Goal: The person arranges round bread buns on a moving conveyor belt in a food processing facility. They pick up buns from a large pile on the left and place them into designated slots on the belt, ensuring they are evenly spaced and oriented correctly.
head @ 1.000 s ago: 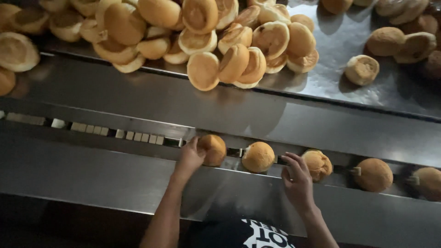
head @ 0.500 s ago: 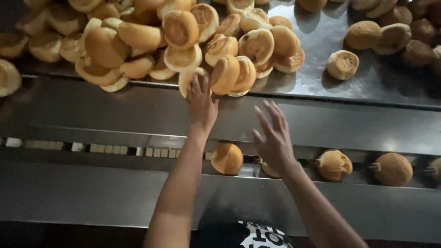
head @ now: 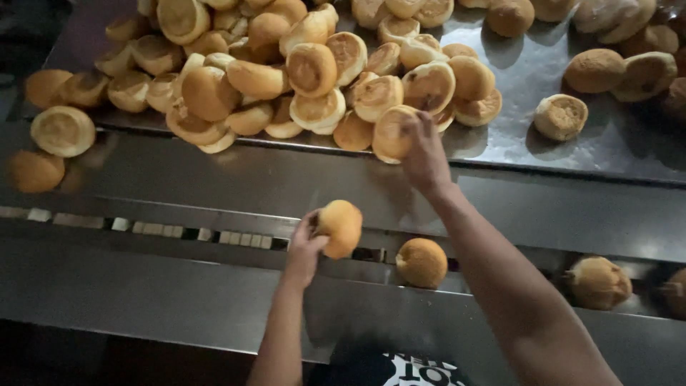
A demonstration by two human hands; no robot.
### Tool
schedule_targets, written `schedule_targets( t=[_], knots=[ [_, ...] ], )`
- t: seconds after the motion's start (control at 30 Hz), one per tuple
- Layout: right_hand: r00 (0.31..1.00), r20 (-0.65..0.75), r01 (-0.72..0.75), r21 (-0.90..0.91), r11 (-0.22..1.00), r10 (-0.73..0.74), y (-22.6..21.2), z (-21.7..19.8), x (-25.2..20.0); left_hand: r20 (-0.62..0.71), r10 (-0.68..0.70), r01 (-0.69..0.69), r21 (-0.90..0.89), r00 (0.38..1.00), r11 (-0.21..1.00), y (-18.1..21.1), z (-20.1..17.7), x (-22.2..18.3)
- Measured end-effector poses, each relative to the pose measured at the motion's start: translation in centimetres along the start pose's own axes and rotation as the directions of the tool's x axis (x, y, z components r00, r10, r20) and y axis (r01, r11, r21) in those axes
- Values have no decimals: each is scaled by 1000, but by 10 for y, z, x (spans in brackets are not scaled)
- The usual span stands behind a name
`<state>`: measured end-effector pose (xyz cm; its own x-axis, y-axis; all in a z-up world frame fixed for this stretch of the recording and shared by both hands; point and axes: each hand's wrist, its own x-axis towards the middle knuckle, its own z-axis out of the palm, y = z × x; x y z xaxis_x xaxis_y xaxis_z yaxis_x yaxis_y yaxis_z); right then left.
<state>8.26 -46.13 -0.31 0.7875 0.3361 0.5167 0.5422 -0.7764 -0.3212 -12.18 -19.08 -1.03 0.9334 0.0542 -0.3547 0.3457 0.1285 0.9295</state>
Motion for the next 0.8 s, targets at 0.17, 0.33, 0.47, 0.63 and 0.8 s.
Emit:
schedule_targets(
  t=[0.17,0.33,0.47,0.63,0.8],
  knots=[
    [877,-192,-308,479,822,440,65,15,-46,-218,-6,-101,-476,976,874,-49,-89,-3],
    [570,258,-430,903,16,780,29,-26,-98,-543,42,110,244,838,963,-33,-98,-13],
    [462,556,-444,819,-363,690,21,-44,-162,-554,465,115,719,691,686,-58,-84,-5],
    [414,731,-802,575,-163,542,-34,-82,-205,-46,629,-115,970,776,213,-28,-32,-14],
    [256,802,-966,189,177,540,-69,-81,-197,-64,279,69,998,958,-10,-26,-11,-15]
  ],
)
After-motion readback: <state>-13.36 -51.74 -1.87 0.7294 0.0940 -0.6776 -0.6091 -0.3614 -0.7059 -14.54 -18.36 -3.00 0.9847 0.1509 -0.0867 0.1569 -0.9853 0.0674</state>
